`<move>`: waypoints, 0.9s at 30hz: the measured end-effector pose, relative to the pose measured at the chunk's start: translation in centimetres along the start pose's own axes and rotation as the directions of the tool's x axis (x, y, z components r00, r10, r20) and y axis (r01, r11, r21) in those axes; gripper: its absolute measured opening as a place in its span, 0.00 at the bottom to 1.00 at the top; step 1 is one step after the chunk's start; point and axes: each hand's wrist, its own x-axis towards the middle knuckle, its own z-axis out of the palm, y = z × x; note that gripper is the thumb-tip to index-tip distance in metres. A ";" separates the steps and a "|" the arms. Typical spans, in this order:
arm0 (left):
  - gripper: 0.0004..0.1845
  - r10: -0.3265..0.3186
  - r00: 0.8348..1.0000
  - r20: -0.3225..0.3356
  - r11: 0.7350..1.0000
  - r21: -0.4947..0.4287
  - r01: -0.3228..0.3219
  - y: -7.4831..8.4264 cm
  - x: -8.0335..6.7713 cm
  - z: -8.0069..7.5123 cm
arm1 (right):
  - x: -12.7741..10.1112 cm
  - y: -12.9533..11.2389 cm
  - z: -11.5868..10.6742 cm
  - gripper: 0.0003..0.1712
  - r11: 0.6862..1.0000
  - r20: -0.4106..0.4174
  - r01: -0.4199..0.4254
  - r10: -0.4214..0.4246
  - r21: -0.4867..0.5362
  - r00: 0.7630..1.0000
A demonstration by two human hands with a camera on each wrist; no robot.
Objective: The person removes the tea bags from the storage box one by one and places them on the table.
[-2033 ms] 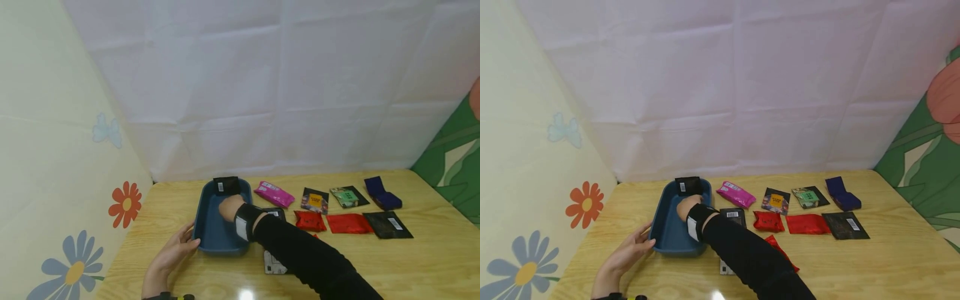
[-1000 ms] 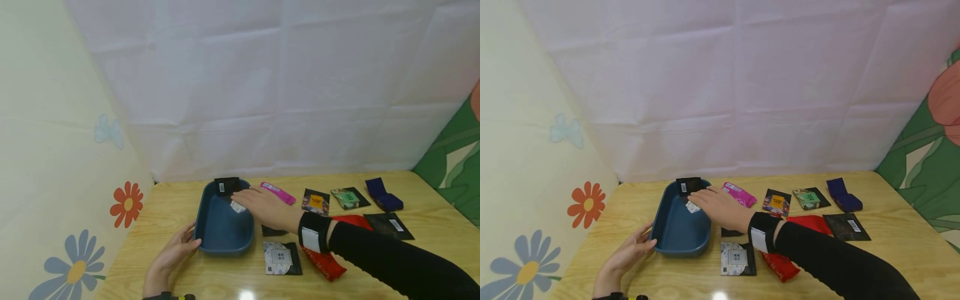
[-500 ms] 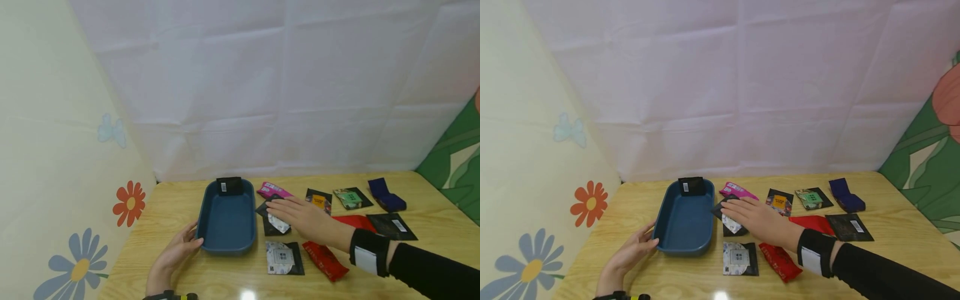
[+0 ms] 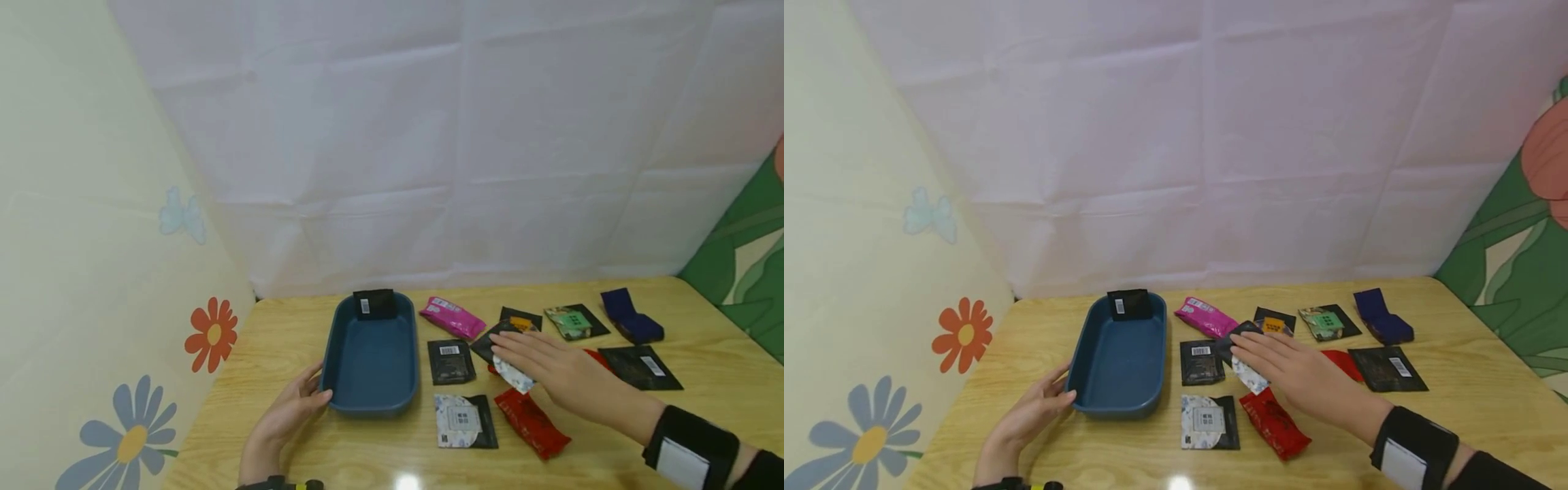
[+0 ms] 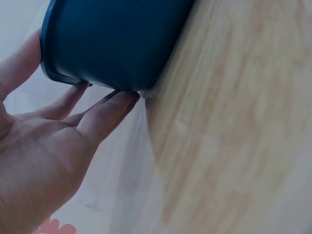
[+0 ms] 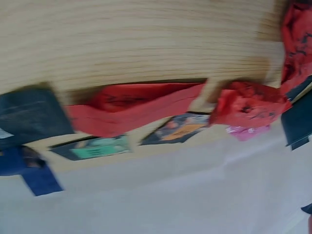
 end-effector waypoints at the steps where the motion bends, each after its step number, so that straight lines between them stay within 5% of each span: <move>1: 0.41 0.000 1.000 -0.002 1.000 0.000 0.000 0.0 0.0 0.0 | -0.3 0.1 -0.2 0.36 1.000 0.005 -0.003 0.003 0.003 1.000; 9: 0.42 0.008 1.000 0.017 1.000 -0.006 -0.008 0.1 -0.2 -0.1 | -3.3 0.5 -1.2 0.44 0.997 0.067 -0.065 0.063 0.029 0.996; 12: 0.42 0.003 1.000 0.022 1.000 -0.006 -0.003 0.1 -0.2 -0.2 | -4.4 0.4 -1.3 0.37 0.996 0.058 -0.088 0.088 -0.014 0.994; 19: 0.42 0.000 1.000 0.031 1.000 -0.014 0.001 0.1 -0.1 -0.1 | -6.6 -0.1 -1.8 0.38 0.988 0.098 -0.144 0.149 -0.057 0.984; 27: 0.42 -0.009 1.000 0.023 1.000 -0.012 0.009 0.1 -0.1 -0.1 | -9.4 -1.1 -1.7 0.29 0.965 0.232 -0.259 0.260 -0.033 0.937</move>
